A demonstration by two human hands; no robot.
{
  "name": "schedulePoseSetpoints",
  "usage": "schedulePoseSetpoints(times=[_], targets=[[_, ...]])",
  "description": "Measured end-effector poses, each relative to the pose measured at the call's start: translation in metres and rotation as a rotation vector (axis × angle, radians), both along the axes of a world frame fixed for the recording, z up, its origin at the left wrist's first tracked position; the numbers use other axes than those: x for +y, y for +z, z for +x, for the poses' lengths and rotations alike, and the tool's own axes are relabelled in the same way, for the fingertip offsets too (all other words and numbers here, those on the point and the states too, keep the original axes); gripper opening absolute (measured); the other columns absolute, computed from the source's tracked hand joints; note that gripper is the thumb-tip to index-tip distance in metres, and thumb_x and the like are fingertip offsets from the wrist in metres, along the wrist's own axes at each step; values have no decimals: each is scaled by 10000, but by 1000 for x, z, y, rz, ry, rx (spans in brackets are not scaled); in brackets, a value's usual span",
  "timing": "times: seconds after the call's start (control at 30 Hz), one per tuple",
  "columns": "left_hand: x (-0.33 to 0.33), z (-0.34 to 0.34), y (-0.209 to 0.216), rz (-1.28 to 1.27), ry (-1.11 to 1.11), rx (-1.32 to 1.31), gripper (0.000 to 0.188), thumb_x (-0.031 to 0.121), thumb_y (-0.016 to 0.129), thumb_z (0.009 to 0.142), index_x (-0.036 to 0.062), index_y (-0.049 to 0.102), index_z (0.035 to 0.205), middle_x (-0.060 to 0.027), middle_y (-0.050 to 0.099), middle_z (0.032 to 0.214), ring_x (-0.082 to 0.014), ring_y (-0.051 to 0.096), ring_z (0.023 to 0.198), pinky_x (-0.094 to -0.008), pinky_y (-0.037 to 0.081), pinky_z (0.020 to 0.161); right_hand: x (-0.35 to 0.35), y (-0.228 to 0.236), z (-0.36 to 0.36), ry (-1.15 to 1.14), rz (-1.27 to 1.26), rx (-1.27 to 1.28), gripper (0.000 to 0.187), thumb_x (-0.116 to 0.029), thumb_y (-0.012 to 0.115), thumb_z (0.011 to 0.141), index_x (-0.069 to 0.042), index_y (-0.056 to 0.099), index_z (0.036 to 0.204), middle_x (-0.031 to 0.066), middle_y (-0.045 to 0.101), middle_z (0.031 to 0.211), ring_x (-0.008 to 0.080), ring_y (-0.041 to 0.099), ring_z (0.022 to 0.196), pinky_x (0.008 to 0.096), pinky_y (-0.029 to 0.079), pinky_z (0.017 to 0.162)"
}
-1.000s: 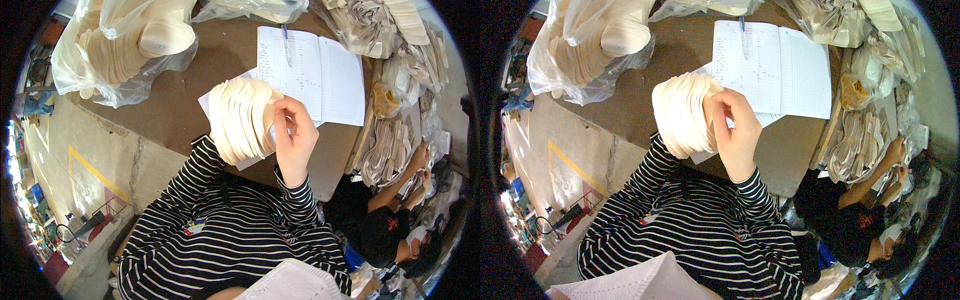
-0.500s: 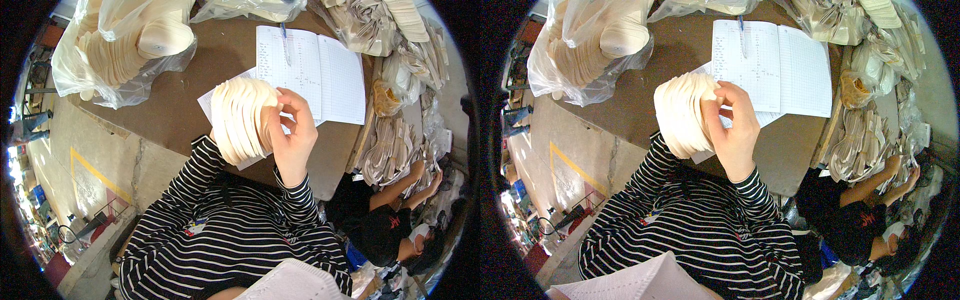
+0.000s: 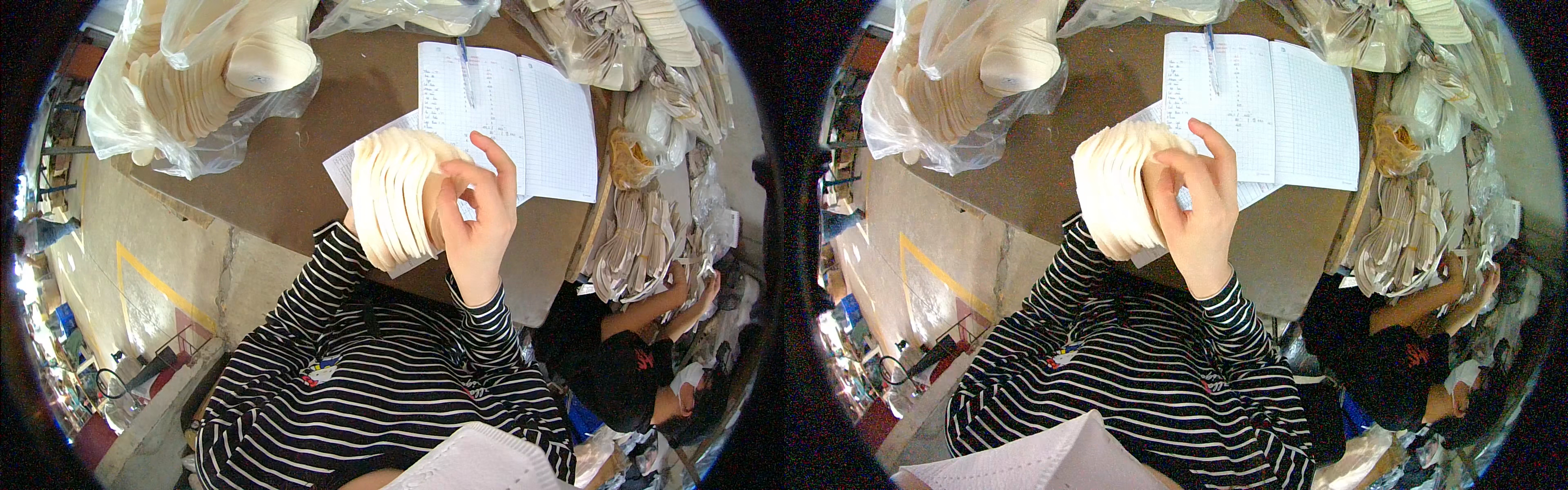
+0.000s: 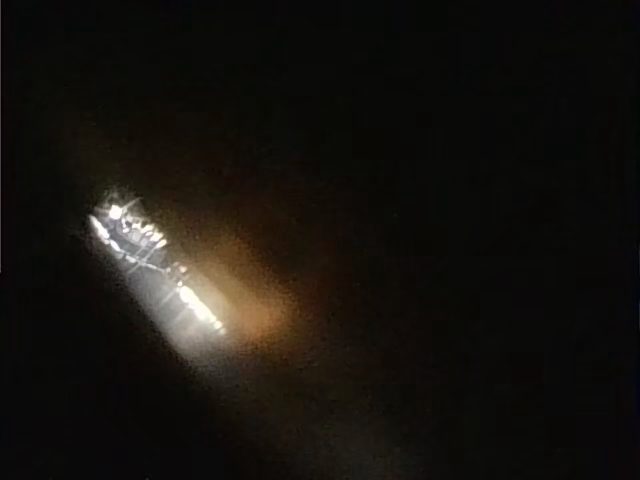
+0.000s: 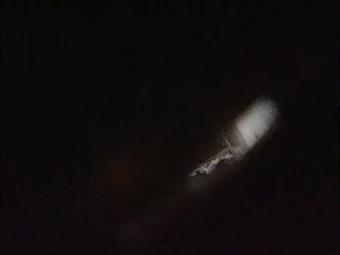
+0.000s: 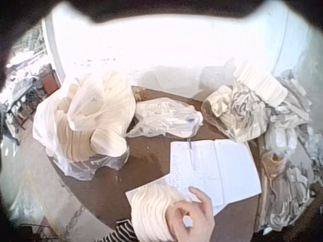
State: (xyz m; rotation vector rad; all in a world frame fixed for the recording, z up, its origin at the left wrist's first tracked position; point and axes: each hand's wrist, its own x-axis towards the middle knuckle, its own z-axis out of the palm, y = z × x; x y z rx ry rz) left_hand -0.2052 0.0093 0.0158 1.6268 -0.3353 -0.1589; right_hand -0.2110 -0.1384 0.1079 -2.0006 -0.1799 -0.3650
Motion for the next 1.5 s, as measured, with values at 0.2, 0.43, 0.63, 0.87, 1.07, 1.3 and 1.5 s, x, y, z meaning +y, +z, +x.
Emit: schedulePoseSetpoints(times=[0.2,0.43,0.63,0.87,1.07,1.3,1.5], targets=[[-1,-3,-10,-607,-60,474,643,443,623,902,136,447,1438,-80,485,1440,-255,442,1336,-412,288,1158,2,3,-2,27,-100,-50,178,-58,739,820,17,690,973,147,513,1387,194,615,991,316,521,821],[-1,-6,-19,-616,-136,378,591,401,557,967,121,404,1464,-81,459,1468,-247,405,1372,-400,278,1169,8,10,-3,-37,185,128,141,-42,719,826,15,679,948,143,516,1381,209,614,1002,336,522,831],[2,-3,-29,-471,-131,348,602,444,363,1055,53,305,1509,-185,447,1477,-306,507,1311,-430,468,1077,2,0,-2,26,-70,-30,97,-29,708,817,-2,665,900,148,515,1376,221,612,1004,334,508,842],[-1,-4,-18,-356,-63,232,665,524,358,1035,53,320,1503,-179,455,1470,-302,513,1303,-427,474,1069,4,5,-3,-2,-36,-13,137,-48,721,808,-34,689,940,154,511,1386,268,575,1132,378,472,908],[-1,-3,-18,-1100,-75,777,732,600,348,1008,65,319,1507,-178,444,1480,-306,508,1310,-423,476,1068,4,0,-2,24,-99,-60,184,-76,728,811,-34,682,984,158,505,1390,286,522,1238,401,444,975],[-1,-1,-19,-1021,-2,799,825,682,393,948,91,307,1517,-171,435,1488,-310,496,1322,-442,470,1081,9,6,-4,4,-17,19,155,-76,701,837,-25,675,982,161,494,1394,312,522,1244,411,443,1002],[2,0,-28,-983,-135,662,955,739,513,839,102,304,1520,-162,439,1486,-303,494,1324,-449,464,1086,7,-1,-4,23,-123,-49,153,-73,692,846,-18,669,987,172,487,1390,327,518,1256,429,440,1022]])
